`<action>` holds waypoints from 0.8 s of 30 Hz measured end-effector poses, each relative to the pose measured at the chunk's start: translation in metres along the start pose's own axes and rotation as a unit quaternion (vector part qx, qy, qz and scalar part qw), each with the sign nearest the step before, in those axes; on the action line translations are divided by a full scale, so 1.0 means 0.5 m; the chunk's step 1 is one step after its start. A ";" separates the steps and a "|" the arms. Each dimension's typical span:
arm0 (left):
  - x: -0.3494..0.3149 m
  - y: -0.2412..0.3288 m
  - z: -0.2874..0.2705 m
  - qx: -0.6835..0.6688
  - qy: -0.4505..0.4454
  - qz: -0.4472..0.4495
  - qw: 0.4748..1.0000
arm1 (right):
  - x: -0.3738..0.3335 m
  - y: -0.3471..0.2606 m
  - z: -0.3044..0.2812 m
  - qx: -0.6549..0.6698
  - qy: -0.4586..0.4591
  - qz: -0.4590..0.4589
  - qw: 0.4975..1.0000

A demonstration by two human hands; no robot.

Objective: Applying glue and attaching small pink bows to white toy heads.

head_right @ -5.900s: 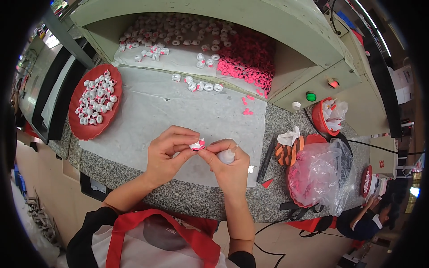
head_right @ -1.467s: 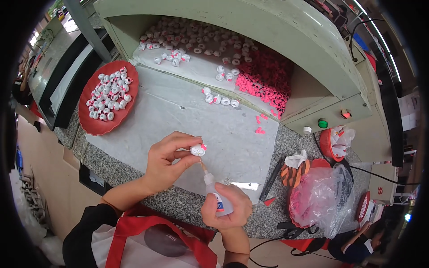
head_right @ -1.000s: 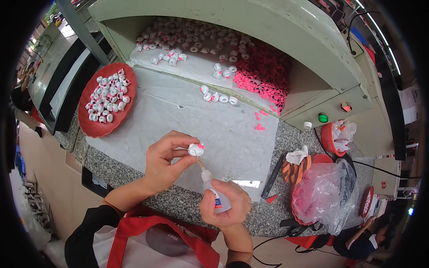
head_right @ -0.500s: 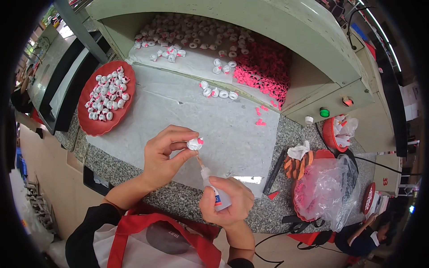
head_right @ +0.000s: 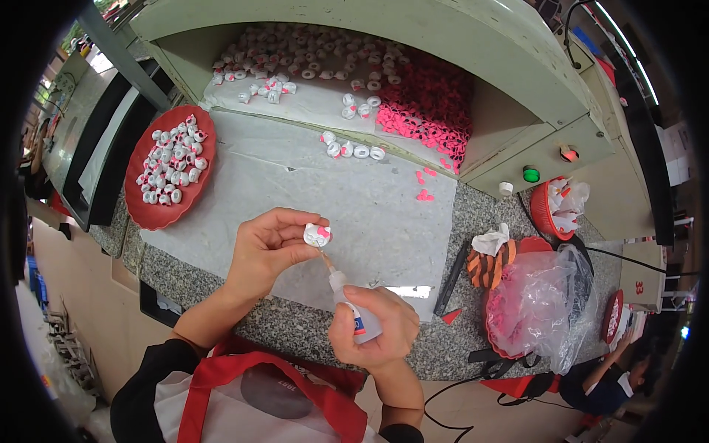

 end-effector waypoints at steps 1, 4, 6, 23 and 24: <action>0.000 0.001 0.001 0.000 -0.001 -0.001 1.000 | 0.002 -0.001 0.001 0.001 -0.002 0.000 1.000; 0.000 0.002 0.002 -0.001 -0.002 -0.006 1.000 | 0.003 0.000 0.000 0.000 0.000 0.001 1.000; 0.000 0.003 -0.001 0.006 0.003 -0.005 1.000 | 0.003 0.001 -0.001 -0.001 0.003 0.002 1.000; 0.003 -0.001 0.004 0.005 -0.007 -0.016 1.000 | -0.004 0.010 -0.007 -0.009 -0.001 0.105 0.994; 0.004 -0.002 0.006 -0.001 -0.013 -0.019 1.000 | -0.002 0.011 -0.008 -0.012 0.001 0.105 0.994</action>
Point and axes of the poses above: each hand's wrist, its own x-axis towards the middle knuckle, its own z-axis out of the palm, y = z × x, the point moved 7 cm from there along x, towards the middle knuckle, and after that the axes turned 5 degrees about z, right-handed, at the moved point
